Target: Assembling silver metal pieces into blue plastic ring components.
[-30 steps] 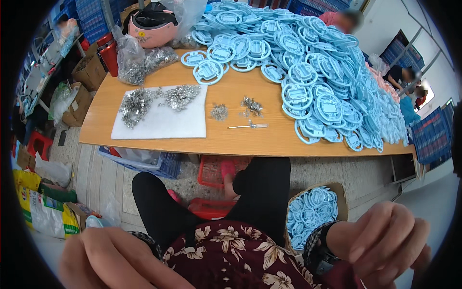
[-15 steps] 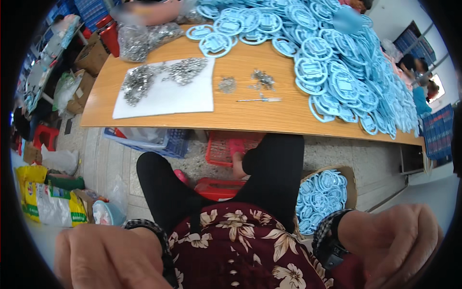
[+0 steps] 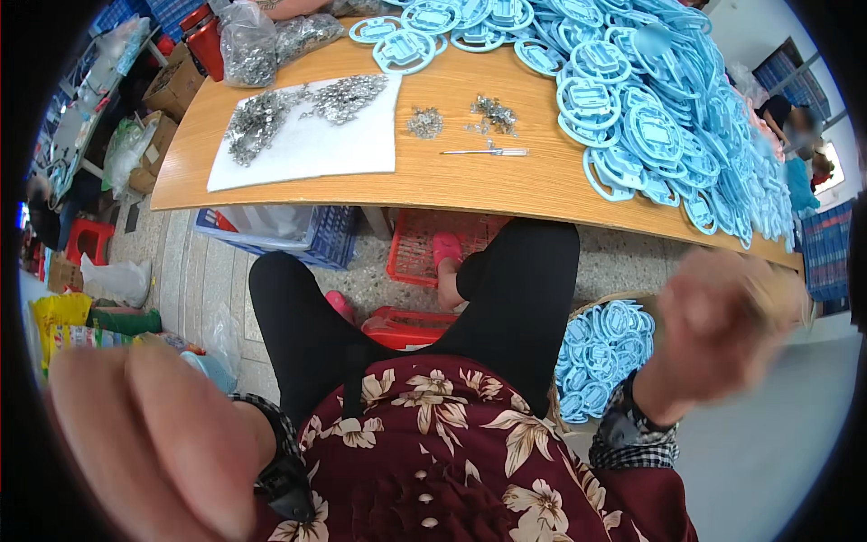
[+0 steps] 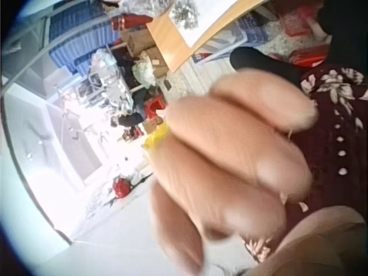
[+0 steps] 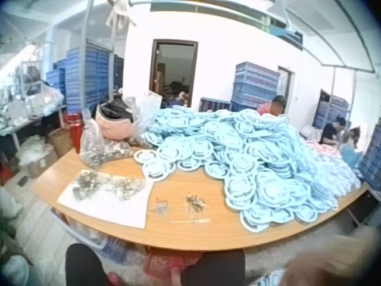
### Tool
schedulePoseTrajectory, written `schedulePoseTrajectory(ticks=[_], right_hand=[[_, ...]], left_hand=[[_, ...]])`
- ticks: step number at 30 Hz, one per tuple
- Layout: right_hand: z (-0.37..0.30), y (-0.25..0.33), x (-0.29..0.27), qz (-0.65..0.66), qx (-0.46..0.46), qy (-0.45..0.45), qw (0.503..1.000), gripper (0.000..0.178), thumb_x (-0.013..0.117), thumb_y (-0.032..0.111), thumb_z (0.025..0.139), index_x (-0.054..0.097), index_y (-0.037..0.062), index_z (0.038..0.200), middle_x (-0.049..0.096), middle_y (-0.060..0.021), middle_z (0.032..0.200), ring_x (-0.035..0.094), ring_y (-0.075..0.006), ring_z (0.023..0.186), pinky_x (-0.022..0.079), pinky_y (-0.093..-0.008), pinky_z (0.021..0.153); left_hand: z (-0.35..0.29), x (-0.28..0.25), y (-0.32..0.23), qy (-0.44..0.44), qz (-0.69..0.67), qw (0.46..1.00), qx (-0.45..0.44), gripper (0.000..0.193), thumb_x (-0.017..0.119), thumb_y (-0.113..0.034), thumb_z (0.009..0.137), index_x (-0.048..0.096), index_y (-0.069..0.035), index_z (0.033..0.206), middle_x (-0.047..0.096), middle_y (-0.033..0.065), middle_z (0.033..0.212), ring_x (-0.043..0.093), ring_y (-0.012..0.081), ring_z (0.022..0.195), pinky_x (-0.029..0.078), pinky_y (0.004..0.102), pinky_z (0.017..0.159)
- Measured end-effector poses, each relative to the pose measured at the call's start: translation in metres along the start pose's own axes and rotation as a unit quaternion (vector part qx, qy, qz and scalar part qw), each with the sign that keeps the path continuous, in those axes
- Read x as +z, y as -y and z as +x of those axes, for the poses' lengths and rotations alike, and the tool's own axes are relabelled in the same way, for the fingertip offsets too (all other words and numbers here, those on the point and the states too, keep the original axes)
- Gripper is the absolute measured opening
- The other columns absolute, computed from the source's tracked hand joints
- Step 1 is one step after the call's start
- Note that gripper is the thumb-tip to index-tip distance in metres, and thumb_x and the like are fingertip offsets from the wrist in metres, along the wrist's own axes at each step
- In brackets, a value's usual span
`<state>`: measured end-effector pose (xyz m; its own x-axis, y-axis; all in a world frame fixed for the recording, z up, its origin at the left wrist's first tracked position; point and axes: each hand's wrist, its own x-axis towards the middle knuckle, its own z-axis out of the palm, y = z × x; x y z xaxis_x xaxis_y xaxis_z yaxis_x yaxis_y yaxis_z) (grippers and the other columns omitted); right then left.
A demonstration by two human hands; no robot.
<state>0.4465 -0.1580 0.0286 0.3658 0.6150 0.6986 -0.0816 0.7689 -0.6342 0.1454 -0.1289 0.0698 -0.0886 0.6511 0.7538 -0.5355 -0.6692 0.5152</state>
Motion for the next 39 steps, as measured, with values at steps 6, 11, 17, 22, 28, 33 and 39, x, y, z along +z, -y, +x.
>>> schedulePoseTrajectory(ticks=[6,11,17,22,28,33,39], right_hand=[[-0.015,-0.075,-0.095,-0.217,0.200,0.026,0.955,0.018,0.055,0.015,0.103,0.063,0.0000,0.098,0.058,-0.0004,0.070,0.051,-0.0047,0.060,0.041,-0.0197,0.055],[-0.019,-0.115,-0.108,-0.276,0.233,0.045,0.931,0.016,0.058,0.016,0.103,0.066,0.0037,0.097,0.056,0.0048,0.069,0.048,-0.0015,0.060,0.038,-0.0175,0.054],[-0.014,-0.141,-0.092,-0.399,0.140,0.109,0.899,0.010,0.063,0.005,0.093,0.065,-0.0005,0.102,0.064,-0.0054,0.078,0.062,-0.0158,0.071,0.051,-0.0300,0.068],[0.004,-0.166,-0.055,-0.495,-0.031,0.264,0.827,0.029,0.061,-0.006,0.076,0.065,0.0019,0.103,0.066,-0.0154,0.102,0.060,-0.0362,0.101,0.049,-0.0432,0.089],[0.011,-0.195,-0.049,-0.581,-0.072,0.305,0.751,0.024,0.065,0.004,0.079,0.067,0.0080,0.103,0.068,-0.0066,0.103,0.060,-0.0291,0.104,0.047,-0.0424,0.091],[0.014,-0.204,-0.049,-0.590,-0.067,0.330,0.733,0.024,0.065,0.007,0.081,0.069,0.0088,0.104,0.066,-0.0067,0.097,0.059,-0.0288,0.100,0.047,-0.0421,0.087],[0.023,-0.202,-0.048,-0.571,-0.025,0.377,0.728,0.031,0.060,0.006,0.082,0.067,0.0072,0.113,0.060,-0.0079,0.093,0.058,-0.0274,0.096,0.047,-0.0406,0.085]], left_hand=[[0.004,0.007,0.042,0.087,0.055,0.985,-0.140,0.015,0.058,-0.021,0.093,0.049,-0.013,0.084,0.049,0.0022,0.080,0.047,0.0165,0.078,0.038,0.0347,0.081],[-0.007,0.000,0.073,0.097,0.100,0.981,-0.132,0.008,0.055,-0.013,0.093,0.055,-0.006,0.092,0.055,0.0070,0.080,0.053,0.0184,0.074,0.047,0.0368,0.076],[-0.026,-0.009,0.107,0.080,0.189,0.938,-0.280,0.016,0.053,0.002,0.092,0.067,0.001,0.101,0.066,0.0072,0.084,0.061,0.0080,0.073,0.048,0.0223,0.063],[-0.041,-0.024,0.167,0.214,0.214,0.827,-0.475,0.017,0.058,-0.003,0.093,0.070,0.000,0.105,0.069,0.0024,0.089,0.064,0.0066,0.083,0.051,0.0224,0.077],[0.029,-0.030,0.252,0.193,0.370,0.821,-0.390,0.025,0.064,-0.021,0.093,0.072,-0.002,0.107,0.071,0.0038,0.085,0.064,0.0130,0.081,0.053,0.0289,0.078],[0.093,-0.079,0.339,0.204,0.607,0.735,-0.222,0.047,0.071,-0.036,0.087,0.067,-0.005,0.122,0.068,0.0189,0.113,0.064,0.0324,0.104,0.051,0.0416,0.091],[0.125,-0.082,0.379,0.249,0.673,0.640,-0.277,0.093,0.082,-0.053,0.072,0.046,-0.011,0.146,0.058,0.0223,0.132,0.055,0.0367,0.124,0.048,0.0462,0.100]])
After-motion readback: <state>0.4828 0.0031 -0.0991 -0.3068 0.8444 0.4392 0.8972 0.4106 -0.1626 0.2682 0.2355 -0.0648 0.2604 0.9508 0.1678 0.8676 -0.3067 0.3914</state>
